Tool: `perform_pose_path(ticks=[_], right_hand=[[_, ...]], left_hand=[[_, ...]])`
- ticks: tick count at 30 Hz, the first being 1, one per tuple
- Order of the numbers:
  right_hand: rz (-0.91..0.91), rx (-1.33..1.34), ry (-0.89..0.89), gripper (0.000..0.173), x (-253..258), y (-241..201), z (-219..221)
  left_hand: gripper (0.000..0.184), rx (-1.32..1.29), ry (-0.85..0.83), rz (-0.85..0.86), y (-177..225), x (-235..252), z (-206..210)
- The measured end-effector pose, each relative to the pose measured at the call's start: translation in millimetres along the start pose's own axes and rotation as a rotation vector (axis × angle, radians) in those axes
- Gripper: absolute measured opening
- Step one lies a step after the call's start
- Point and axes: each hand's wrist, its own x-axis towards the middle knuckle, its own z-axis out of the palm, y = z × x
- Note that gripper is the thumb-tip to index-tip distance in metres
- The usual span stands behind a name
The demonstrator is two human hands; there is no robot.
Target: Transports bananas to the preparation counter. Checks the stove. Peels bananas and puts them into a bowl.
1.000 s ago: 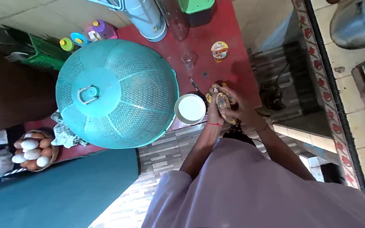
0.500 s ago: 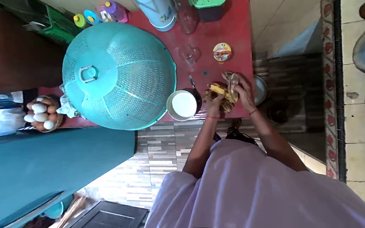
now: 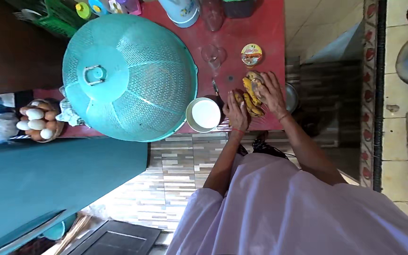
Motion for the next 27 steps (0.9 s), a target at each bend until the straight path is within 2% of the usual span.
perform_pose_path(ticks=[3,5,8,13,16,19,22,24,27], right_hand=[[0.089,0.016,0.046,0.058,0,3,-4],[0.107,0.003,0.005,0.059,0,5,-5],[0.098,0.02,0.024,0.052,5,5,-9],[0.094,0.148,0.102,0.05,7,-3,-19],[0.167,0.269,0.177,0.046,-17,-2,-45],[0.261,0.333,0.389,0.036,-64,28,-84],[0.541,0.467,0.642,0.033,-123,84,-136],[0.724,0.636,0.873,0.036,-158,124,-177],[0.804,1.018,1.347,0.028,-207,184,-231]], left_hand=[[0.06,-0.135,-0.023,-0.096,-5,5,-2],[0.06,-0.163,-0.077,-0.097,-7,2,-10],[0.059,-0.166,-0.164,-0.096,1,1,-30],[0.058,-0.138,-0.156,-0.038,12,6,-47],[0.059,-0.243,-0.203,0.038,26,7,-66],[0.058,-0.367,-0.254,0.079,36,1,-80],[0.052,-0.425,-0.316,0.089,45,-9,-88],[0.045,-0.43,-0.368,0.069,54,-15,-89],[0.038,-0.389,-0.47,0.004,69,-24,-84]])
